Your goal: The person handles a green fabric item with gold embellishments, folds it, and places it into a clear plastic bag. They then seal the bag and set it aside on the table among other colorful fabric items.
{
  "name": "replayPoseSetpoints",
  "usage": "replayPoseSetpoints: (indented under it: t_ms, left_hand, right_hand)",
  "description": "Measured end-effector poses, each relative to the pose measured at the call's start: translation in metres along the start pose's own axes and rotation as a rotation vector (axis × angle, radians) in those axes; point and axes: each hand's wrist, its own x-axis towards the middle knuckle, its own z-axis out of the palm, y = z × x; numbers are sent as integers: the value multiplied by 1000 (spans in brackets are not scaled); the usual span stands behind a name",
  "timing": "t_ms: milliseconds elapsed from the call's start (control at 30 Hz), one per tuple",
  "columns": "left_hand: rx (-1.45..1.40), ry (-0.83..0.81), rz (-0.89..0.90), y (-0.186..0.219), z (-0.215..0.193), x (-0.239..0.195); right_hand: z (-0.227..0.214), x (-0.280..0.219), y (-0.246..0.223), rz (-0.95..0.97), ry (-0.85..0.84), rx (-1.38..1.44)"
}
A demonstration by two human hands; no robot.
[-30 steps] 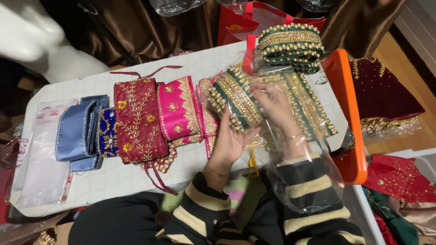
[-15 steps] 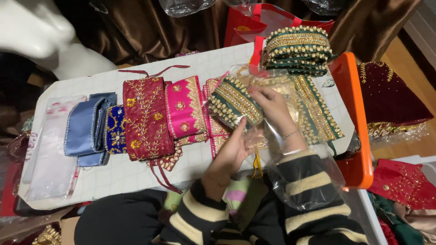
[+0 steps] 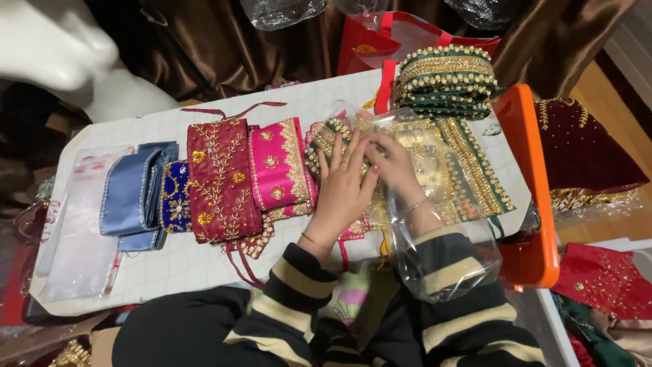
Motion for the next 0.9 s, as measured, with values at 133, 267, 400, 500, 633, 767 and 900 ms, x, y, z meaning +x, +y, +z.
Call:
replayPoseSetpoints:
  t_ms: [133, 267, 400, 500, 633, 767, 900]
  left_hand:
    - [101, 7, 29, -23, 27, 7]
    - [127, -12, 36, -25, 28, 7]
    - [56, -52, 25, -23, 23, 6]
    - [103, -2, 72, -26, 32, 4]
    - [-63, -73, 187, 36, 35, -7]
    - [-69, -112, 609, 74, 74, -21]
    - [32, -191, 599, 74, 87, -2]
  right_hand:
    - [-3, 2, 23, -44, -12, -66]
    - [-13, 2, 15, -21, -108, -367]
    - [-35, -24, -58, 31, -308, -448]
    - [-68, -42, -46, -124, -379, -604]
    - [-104, -65, -55, -214, -408, -674]
    - [-140, -99, -14, -42, -375, -533]
    - [-204, -80, 138, 83, -483, -645]
